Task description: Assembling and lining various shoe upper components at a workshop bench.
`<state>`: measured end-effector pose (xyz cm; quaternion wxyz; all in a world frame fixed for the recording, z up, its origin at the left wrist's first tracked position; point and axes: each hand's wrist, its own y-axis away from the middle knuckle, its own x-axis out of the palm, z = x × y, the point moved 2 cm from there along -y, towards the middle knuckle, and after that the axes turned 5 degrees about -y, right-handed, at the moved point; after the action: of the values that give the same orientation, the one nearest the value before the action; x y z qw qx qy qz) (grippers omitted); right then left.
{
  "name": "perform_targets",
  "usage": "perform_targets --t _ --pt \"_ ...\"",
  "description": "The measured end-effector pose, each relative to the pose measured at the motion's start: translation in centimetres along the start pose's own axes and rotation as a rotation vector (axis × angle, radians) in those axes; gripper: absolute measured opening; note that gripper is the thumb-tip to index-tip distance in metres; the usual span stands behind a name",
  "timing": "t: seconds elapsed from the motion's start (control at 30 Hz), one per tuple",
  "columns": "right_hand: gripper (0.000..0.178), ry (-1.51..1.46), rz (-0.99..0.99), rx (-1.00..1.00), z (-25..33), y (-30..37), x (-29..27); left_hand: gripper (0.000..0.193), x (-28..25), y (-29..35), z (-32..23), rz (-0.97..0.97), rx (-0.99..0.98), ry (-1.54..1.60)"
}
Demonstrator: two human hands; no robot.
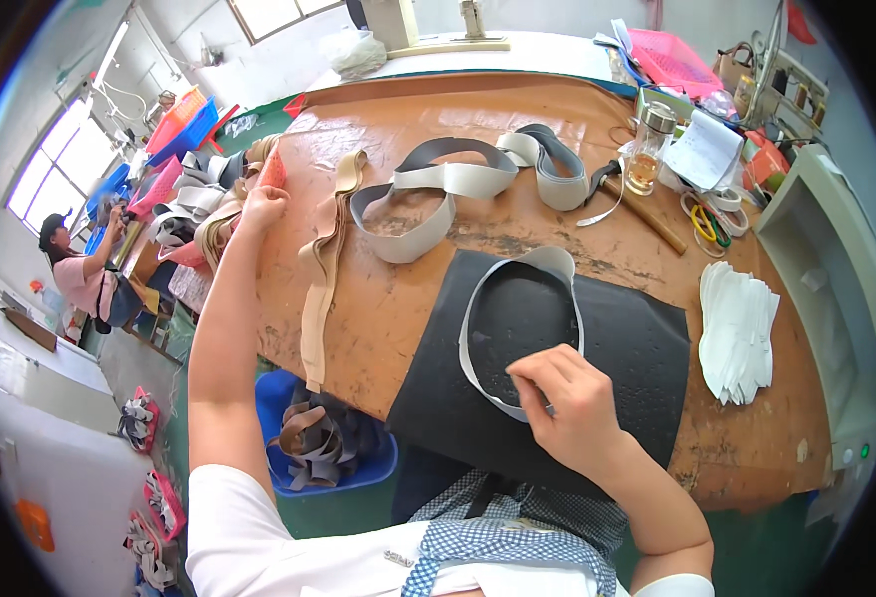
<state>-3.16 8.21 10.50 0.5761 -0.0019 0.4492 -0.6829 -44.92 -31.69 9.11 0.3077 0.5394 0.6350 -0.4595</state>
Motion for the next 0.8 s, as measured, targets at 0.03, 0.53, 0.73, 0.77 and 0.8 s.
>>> perform_targets --t 0.03,0.53,0.73,0.77,0.8 --pt "0.015 -0.016 0.01 -0.038 0.4 -0.4 0.3 0.042 -0.4 -0.1 -0.3 -0.062 -0.002 0.064" --pt "0.012 -0.051 0.089 0.123 -0.2 0.9 0.1 0.042 -5.7 4.0 -9.8 0.078 0.131 0.701" --pt "0.021 -0.866 0.341 0.649 -0.5 -2.9 4.6 0.035 -8.7 12.5 -16.6 0.225 0.128 0.485" --pt "0.03 -1.004 0.38 0.76 -1.4 -4.1 5.9 0.034 -7.9 15.4 -17.5 0.265 0.105 0.472" --pt "0.036 -1.09 0.334 0.876 -2.0 -5.5 7.2 0.034 -6.7 18.2 -17.9 0.304 0.095 0.498"
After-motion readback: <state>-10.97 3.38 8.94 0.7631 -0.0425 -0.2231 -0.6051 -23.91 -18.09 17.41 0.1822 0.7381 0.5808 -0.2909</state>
